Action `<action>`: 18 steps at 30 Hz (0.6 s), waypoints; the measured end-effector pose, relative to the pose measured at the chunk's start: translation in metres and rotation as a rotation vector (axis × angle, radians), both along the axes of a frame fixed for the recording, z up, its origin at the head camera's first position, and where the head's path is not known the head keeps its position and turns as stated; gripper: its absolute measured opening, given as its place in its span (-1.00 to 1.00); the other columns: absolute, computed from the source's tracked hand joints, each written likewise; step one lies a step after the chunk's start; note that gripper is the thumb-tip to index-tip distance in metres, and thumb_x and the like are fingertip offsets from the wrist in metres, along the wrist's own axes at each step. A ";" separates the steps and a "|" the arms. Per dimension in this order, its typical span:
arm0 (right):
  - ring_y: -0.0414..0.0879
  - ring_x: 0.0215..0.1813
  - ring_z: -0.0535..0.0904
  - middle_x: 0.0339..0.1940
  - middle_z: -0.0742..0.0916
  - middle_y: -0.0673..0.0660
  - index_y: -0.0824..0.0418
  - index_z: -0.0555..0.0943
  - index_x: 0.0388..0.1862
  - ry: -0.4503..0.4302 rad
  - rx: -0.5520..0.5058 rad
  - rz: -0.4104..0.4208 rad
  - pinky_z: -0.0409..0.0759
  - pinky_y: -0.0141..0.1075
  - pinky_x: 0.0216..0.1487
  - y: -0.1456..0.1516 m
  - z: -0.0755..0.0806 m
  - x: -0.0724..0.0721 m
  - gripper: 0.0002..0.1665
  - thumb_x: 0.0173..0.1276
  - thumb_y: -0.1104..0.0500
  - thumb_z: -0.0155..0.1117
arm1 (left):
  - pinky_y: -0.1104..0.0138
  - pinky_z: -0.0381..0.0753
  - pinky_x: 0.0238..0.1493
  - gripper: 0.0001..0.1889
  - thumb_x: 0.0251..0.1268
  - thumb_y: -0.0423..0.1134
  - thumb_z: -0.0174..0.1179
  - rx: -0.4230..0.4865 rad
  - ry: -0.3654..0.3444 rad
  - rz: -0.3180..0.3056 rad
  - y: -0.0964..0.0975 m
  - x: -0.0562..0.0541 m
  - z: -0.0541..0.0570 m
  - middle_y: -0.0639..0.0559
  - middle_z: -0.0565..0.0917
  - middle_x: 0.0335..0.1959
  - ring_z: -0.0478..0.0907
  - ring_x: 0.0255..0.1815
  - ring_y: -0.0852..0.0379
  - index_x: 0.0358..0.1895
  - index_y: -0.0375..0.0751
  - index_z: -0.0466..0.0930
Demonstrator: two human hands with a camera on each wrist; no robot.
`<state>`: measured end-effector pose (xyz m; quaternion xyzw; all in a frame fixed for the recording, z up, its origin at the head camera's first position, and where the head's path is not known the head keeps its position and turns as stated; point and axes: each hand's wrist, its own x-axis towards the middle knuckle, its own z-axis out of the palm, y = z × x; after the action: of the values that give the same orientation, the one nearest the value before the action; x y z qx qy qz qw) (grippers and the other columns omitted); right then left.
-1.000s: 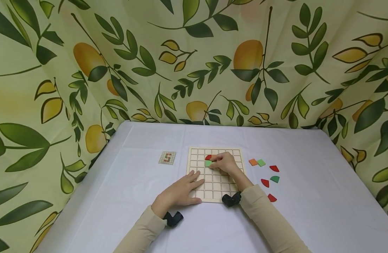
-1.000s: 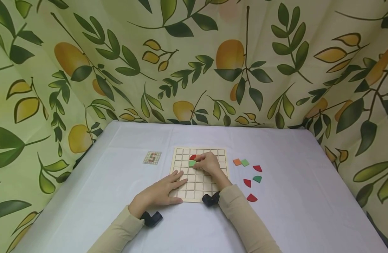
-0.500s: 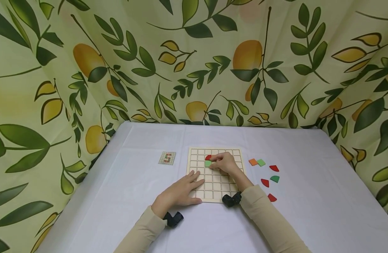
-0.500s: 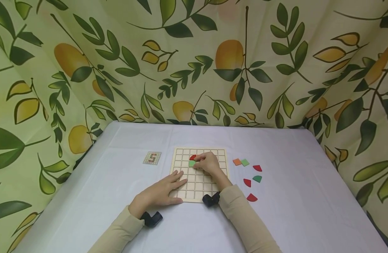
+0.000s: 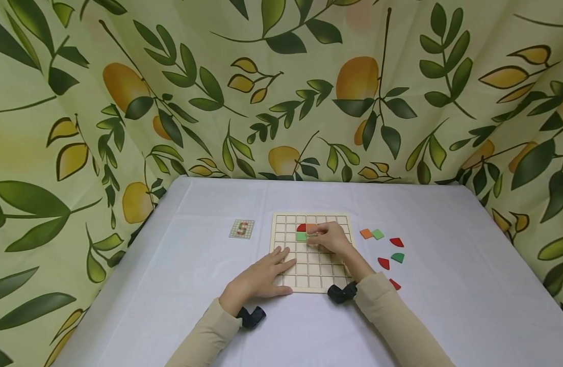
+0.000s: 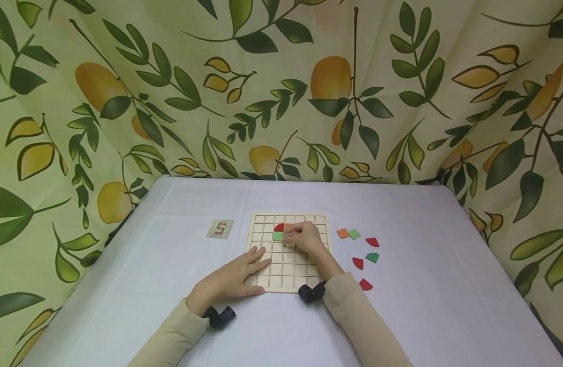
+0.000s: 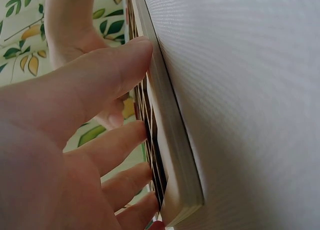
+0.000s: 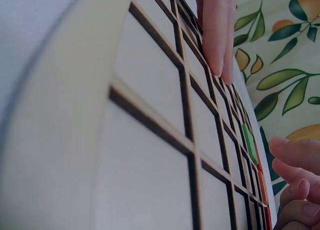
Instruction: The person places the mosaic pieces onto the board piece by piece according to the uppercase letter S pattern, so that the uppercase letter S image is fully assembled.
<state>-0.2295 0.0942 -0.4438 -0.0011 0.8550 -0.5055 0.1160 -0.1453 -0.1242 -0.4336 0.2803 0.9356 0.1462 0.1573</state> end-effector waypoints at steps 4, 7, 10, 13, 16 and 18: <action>-0.20 -0.60 0.22 -0.73 0.36 -0.07 0.32 0.72 -0.16 0.010 -0.015 0.021 0.23 -0.41 -0.55 0.004 0.001 0.005 -0.70 0.13 0.21 0.44 | -0.01 0.19 0.55 -0.26 0.24 0.13 0.22 0.001 -0.005 0.004 0.000 0.000 0.000 -0.04 0.09 0.59 -0.04 0.63 -0.10 0.45 0.00 0.25; -0.19 -0.61 0.22 -0.74 0.34 -0.06 0.33 0.72 -0.15 0.014 -0.016 0.032 0.22 -0.41 -0.56 0.008 0.003 0.008 -0.69 0.13 0.19 0.45 | -0.01 0.20 0.55 -0.26 0.24 0.13 0.22 -0.001 -0.003 0.004 0.000 0.000 0.000 -0.04 0.09 0.59 -0.04 0.63 -0.10 0.45 0.00 0.26; -0.19 -0.59 0.23 -0.73 0.34 -0.06 0.33 0.72 -0.15 0.012 -0.023 0.033 0.21 -0.42 -0.56 0.013 0.004 0.013 -0.68 0.12 0.20 0.45 | -0.01 0.20 0.55 -0.26 0.24 0.13 0.22 -0.004 0.003 0.004 0.000 0.000 0.000 -0.03 0.09 0.59 -0.03 0.63 -0.10 0.45 0.00 0.26; -0.19 -0.57 0.24 -0.72 0.36 -0.05 0.35 0.71 -0.14 0.018 -0.015 0.038 0.20 -0.43 -0.56 0.018 0.005 0.018 -0.68 0.14 0.20 0.43 | 0.00 0.19 0.55 -0.27 0.24 0.13 0.22 -0.001 0.003 0.005 0.000 0.000 0.000 -0.03 0.09 0.59 -0.04 0.63 -0.09 0.45 0.01 0.25; -0.18 -0.57 0.25 -0.70 0.37 -0.05 0.34 0.71 -0.14 0.023 -0.001 0.033 0.19 -0.44 -0.57 0.022 0.005 0.022 -0.69 0.15 0.20 0.43 | 0.01 0.19 0.56 -0.27 0.24 0.14 0.21 0.004 -0.001 0.005 0.000 0.000 0.000 -0.03 0.09 0.59 -0.04 0.63 -0.09 0.46 0.01 0.25; -0.18 -0.56 0.25 -0.69 0.38 -0.05 0.32 0.72 -0.14 0.030 0.012 0.027 0.19 -0.44 -0.57 0.025 0.006 0.025 -0.69 0.16 0.18 0.43 | 0.00 0.19 0.55 -0.27 0.24 0.13 0.22 0.008 0.003 0.001 0.000 0.000 0.001 -0.04 0.09 0.59 -0.03 0.63 -0.10 0.45 0.00 0.26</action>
<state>-0.2043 0.1190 -0.4381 -0.0197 0.8596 -0.4986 0.1100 -0.1451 -0.1243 -0.4330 0.2807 0.9353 0.1498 0.1548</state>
